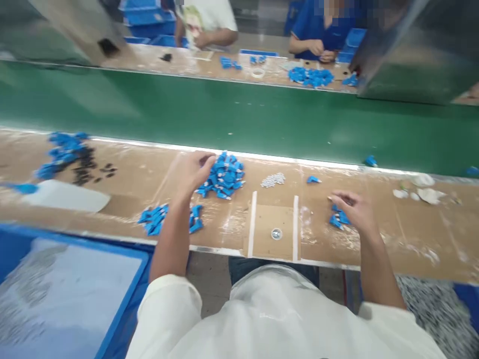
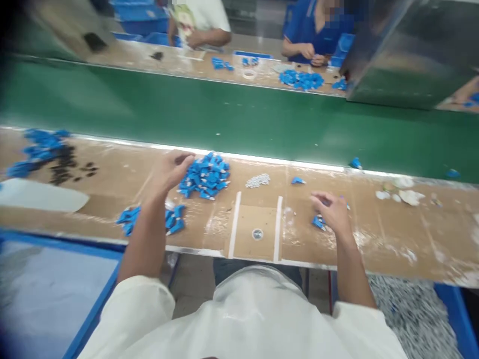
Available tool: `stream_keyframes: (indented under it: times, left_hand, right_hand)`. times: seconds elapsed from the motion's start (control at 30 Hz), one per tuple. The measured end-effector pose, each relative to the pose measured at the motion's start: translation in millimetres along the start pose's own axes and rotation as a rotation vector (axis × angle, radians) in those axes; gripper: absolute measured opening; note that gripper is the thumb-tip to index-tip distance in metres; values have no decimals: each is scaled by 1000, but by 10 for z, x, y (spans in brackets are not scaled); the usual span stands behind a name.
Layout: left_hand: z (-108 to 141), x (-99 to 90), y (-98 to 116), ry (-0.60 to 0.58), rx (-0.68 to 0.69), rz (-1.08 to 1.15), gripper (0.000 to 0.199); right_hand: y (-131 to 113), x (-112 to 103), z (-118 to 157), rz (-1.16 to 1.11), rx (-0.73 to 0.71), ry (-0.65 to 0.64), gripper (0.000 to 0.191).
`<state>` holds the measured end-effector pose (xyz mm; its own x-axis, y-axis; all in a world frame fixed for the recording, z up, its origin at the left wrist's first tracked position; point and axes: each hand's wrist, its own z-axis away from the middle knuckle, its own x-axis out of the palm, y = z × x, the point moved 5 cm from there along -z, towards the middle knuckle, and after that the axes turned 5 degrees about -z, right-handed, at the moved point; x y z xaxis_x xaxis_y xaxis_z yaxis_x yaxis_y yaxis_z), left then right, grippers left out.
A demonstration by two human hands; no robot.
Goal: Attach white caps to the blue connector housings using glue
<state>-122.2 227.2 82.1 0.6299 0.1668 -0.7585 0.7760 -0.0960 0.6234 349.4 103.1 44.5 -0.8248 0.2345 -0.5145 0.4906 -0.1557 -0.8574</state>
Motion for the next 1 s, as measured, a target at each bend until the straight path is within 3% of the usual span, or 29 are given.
stream_keyframes:
  times: [0.07, 0.17, 0.27, 0.37, 0.47, 0.57, 0.63, 0.7, 0.77, 0.8, 0.87, 0.93, 1.0]
  left_hand:
    - [148, 71, 108, -40, 17, 157, 32]
    - [376, 248, 386, -91, 87, 366, 32]
    - [594, 476, 702, -177, 187, 455, 31]
    - [779, 747, 907, -315, 210, 535, 30]
    - [919, 1015, 1027, -447, 137, 709, 36]
    - [1006, 1233, 1188, -538, 45, 996, 50]
    - [1047, 1349, 1321, -595, 4, 1174, 58]
    - [1074, 1437, 1411, -617, -45, 1288, 57]
    - [1085, 1481, 1406, -563, -119, 1336, 54]
    - [1090, 1485, 1370, -523, -163, 1346, 52]
    - [1106, 1459, 1265, -463, -242, 1359, 52]
    - [1130, 1402, 1154, -447, -299, 1371, 52]
    - [1153, 1334, 1066, -451, -331, 1389, 53]
  right_hand:
    - [1, 8, -264, 224, -40, 0, 29]
    - [4, 288, -594, 483, -108, -130, 38]
    - [8, 581, -776, 503, -121, -227, 35]
    - [-13, 675, -817, 426, -87, -246, 21]
    - [-88, 680, -664, 187, -20, -343, 24]
    - [-257, 784, -279, -418, 154, -560, 41]
    - [-406, 897, 14, -687, 262, -669, 47]
    - [-519, 1005, 220, -778, 316, -730, 48]
    - [-561, 1056, 254, -706, 295, -772, 50]
    - [-546, 1034, 182, -596, 251, -768, 49]
    - [-442, 846, -154, -244, 130, -633, 41]
    - [-295, 424, -669, 179, 26, -230, 28]
    - [-145, -16, -1126, 497, 15, 114, 30]
